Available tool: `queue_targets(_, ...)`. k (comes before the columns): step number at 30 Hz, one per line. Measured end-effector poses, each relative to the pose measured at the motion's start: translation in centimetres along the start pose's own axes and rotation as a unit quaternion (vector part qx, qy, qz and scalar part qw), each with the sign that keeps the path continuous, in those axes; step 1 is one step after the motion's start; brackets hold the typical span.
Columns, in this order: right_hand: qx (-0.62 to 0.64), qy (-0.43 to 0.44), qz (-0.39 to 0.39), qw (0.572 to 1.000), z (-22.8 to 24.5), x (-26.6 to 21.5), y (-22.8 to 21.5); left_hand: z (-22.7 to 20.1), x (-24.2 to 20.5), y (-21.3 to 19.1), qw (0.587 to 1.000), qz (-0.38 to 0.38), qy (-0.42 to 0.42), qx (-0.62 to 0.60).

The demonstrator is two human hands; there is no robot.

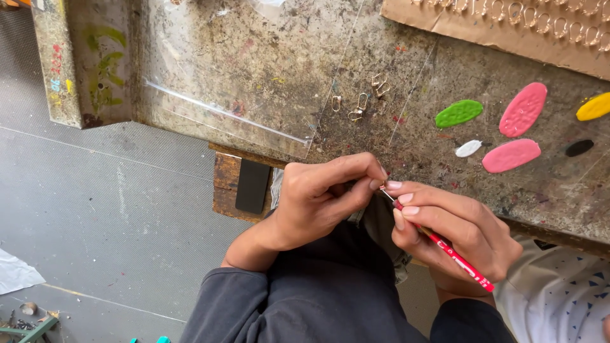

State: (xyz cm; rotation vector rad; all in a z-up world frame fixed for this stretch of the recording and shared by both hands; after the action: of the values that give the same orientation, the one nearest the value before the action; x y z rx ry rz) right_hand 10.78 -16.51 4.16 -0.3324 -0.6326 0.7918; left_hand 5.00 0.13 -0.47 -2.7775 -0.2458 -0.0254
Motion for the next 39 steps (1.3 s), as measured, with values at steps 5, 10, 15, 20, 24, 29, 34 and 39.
queue_targets(5, 0.003, 0.029, -0.045, 0.999, 0.08, 0.0, 0.24, 0.05, -0.01, -0.03, 1.0, 0.002, 0.003, 0.005)
queue_targets(10, -0.014, 0.059, -0.065, 0.996, 0.4, -0.14, 0.46, 0.04, 0.0, -0.07, 1.0, 0.005, 0.002, 0.003)
queue_targets(15, -0.012, 0.063, -0.062, 0.996, 0.55, -0.11, 0.54, -0.02, 0.02, -0.06, 1.0, 0.006, -0.001, 0.003)
queue_targets(20, -0.017, 0.066, -0.066, 0.996, 0.44, -0.24, 0.49, -0.05, 0.08, -0.06, 1.0, 0.006, 0.003, 0.001)
queue_targets(24, -0.023, 0.071, -0.096, 0.993, 0.41, -0.28, 0.77, -0.04, 0.1, -0.08, 1.0, 0.008, 0.003, 0.003)
queue_targets(29, -0.01, 0.066, -0.093, 0.993, 0.29, -0.33, 0.79, -0.06, 0.17, -0.06, 1.0, 0.011, 0.006, -0.003)
queue_targets(34, -0.004, 0.07, -0.099, 0.993, 0.1, -0.61, 0.88, -0.04, 0.2, -0.04, 1.0, 0.01, 0.007, -0.005)
queue_targets(39, -0.01, 0.071, -0.107, 0.992, 0.14, -0.66, 0.9, 0.11, 0.16, 0.04, 1.0, 0.01, 0.011, -0.015)
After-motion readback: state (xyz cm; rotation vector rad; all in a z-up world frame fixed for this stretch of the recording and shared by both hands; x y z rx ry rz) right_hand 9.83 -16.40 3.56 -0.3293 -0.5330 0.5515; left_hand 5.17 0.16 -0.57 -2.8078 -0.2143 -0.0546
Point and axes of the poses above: each hand's wrist, its own x-axis towards the middle knuckle, its own y-axis out of the palm, z = x × y, the point moved 5 cm from there along x, towards the middle knuckle, and after that the axes turned 8 degrees about x, right-handed, at the moved point
